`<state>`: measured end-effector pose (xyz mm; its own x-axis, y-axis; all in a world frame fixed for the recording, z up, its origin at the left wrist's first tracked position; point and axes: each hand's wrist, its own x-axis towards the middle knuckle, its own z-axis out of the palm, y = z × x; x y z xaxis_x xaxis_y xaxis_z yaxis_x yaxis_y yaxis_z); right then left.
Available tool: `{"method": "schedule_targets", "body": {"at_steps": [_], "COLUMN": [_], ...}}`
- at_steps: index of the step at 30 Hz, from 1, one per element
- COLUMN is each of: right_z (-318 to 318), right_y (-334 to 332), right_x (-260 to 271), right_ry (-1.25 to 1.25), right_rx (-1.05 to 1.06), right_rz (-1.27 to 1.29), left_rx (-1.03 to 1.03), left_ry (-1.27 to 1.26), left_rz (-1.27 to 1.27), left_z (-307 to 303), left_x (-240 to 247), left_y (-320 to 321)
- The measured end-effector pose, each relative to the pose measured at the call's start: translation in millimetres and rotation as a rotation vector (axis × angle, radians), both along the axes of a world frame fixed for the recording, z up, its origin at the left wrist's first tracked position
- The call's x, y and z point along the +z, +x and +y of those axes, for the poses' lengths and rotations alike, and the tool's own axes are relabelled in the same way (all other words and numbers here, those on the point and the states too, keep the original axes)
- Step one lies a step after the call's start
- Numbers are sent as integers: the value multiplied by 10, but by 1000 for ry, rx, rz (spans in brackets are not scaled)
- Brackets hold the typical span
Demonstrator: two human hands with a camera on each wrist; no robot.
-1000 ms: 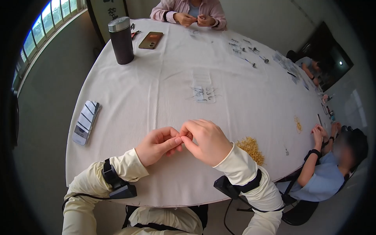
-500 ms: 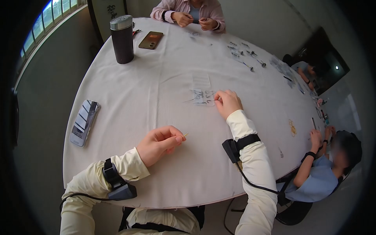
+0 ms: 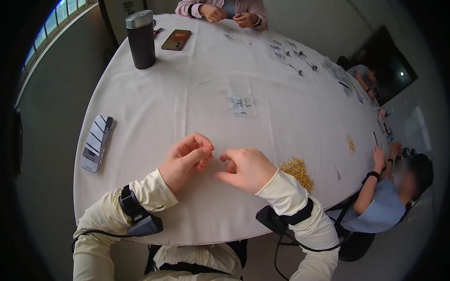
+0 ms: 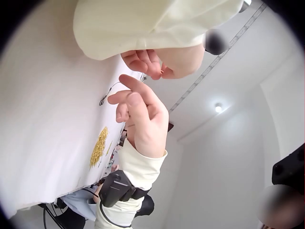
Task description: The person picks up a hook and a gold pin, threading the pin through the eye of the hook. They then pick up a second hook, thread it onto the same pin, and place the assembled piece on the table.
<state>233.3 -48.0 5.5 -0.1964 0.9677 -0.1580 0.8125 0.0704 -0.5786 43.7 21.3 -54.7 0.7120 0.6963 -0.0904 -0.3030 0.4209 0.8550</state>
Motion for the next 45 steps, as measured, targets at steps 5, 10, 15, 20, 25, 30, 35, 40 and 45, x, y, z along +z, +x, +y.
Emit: {"method": "schedule_targets", "body": {"at_steps": [5,10,15,20,25,30,35,40,45], "right_z": [-119,-196,-124,37,31,-118,-111,-76,-85], "right_y": [140,123,-123,-198,-242,-187,-177,-196,-260], "right_x": [181,-81,-416,-348,-227,-299,-460,-413,-285], "right_ry": [69,273,452,461,524,441,547,596,668], "right_rx": [-205,-212,-159,-327,-318,-238,-133,-233,-333], "right_rz": [175,-110,-167,119,181,-137,-242,-19,227], "left_rx": [63,62,78,93,62,74,31,22,23], "left_ry": [48,83,91,118,83,64,78,63,111], "left_rz": [-34,-3,-17,-20,21,8,24,41,35], "left_z": [46,43,89,82,50,14,6,7,-11], "left_x": [-34,-30,-66,-34,25,21,31,82,31], "left_y": [-42,-26,-2,-7,-71,-71,-78,-61,-34]}}
